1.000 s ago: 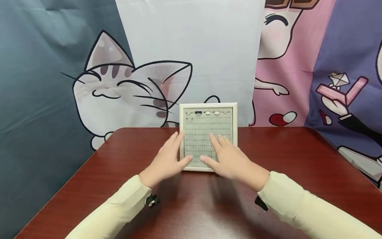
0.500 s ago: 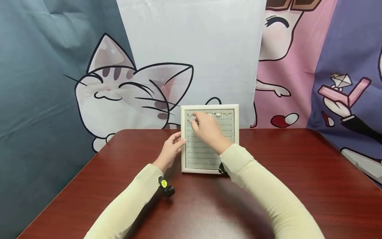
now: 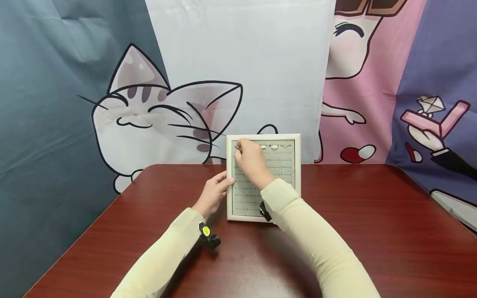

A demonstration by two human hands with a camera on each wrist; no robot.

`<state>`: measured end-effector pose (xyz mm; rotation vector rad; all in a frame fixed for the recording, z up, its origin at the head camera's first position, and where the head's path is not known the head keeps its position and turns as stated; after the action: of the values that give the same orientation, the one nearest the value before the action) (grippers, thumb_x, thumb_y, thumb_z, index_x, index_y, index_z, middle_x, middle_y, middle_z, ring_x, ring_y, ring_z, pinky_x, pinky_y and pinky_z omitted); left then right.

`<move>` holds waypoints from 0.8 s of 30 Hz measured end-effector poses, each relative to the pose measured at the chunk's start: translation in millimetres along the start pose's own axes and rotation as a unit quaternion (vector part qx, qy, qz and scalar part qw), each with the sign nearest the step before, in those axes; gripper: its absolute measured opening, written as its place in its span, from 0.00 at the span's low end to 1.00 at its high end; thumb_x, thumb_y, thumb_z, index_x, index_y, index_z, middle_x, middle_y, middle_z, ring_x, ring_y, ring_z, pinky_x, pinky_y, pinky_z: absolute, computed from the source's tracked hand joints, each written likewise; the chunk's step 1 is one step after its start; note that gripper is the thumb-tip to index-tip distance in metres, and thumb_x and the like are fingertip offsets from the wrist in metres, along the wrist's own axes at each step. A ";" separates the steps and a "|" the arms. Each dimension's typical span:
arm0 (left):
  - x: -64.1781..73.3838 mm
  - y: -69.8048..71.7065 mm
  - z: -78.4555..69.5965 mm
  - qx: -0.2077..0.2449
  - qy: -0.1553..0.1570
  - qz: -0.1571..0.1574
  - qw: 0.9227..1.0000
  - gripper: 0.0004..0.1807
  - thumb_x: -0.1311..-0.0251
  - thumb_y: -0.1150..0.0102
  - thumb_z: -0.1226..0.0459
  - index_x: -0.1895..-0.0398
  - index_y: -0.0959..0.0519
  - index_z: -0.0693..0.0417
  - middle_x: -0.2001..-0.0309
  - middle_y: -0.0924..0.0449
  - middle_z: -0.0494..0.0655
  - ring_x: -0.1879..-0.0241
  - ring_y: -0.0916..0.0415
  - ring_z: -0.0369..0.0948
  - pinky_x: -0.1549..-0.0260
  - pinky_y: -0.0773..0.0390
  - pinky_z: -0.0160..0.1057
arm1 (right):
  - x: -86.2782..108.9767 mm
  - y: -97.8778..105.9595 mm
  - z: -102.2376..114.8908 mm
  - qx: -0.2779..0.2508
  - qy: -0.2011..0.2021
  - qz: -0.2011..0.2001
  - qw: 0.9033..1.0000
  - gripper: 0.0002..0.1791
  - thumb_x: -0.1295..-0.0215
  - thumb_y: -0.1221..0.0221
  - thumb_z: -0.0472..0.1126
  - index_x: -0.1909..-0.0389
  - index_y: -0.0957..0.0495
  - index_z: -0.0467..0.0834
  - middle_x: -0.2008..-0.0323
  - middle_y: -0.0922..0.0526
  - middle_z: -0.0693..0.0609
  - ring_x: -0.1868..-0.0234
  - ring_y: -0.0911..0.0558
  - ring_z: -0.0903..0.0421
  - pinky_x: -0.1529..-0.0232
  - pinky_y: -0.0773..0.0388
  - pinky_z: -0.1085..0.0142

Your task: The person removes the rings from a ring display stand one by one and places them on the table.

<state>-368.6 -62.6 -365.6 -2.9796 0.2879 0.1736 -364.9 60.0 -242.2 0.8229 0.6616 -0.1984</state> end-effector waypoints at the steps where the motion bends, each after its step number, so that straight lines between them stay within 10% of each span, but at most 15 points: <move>1: 0.1 0.1 -0.1 -0.005 0.000 0.002 1.000 0.24 0.40 0.44 0.65 0.39 0.31 0.59 0.46 0.24 0.57 0.54 0.23 0.38 0.51 0.25 0.39 | -0.1 -0.5 0.1 0.001 -0.002 -0.001 1.000 0.11 0.42 0.47 0.33 0.59 0.23 0.34 0.70 0.17 0.43 0.74 0.21 0.53 0.74 0.23 0.65; 24: 16.6 -9.4 -25.4 -0.013 0.014 0.013 1.000 0.25 0.40 0.46 0.69 0.38 0.32 0.64 0.43 0.27 0.61 0.58 0.23 0.36 0.52 0.24 0.39 | -4.4 0.9 3.4 0.009 -0.018 -0.007 1.000 0.05 0.48 0.48 0.30 0.72 0.25 0.35 0.73 0.20 0.42 0.74 0.24 0.51 0.73 0.26 0.63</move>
<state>-348.0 -60.5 -341.5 -3.0065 0.3309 0.1400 -366.3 57.8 -237.2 0.8299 0.6329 -0.2313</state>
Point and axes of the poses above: each hand's wrist, its own x-axis away from the middle knuckle, its own y-axis out of the back of the hand, z = x × y, the point moved 6 cm from there along -x, towards the middle knuckle
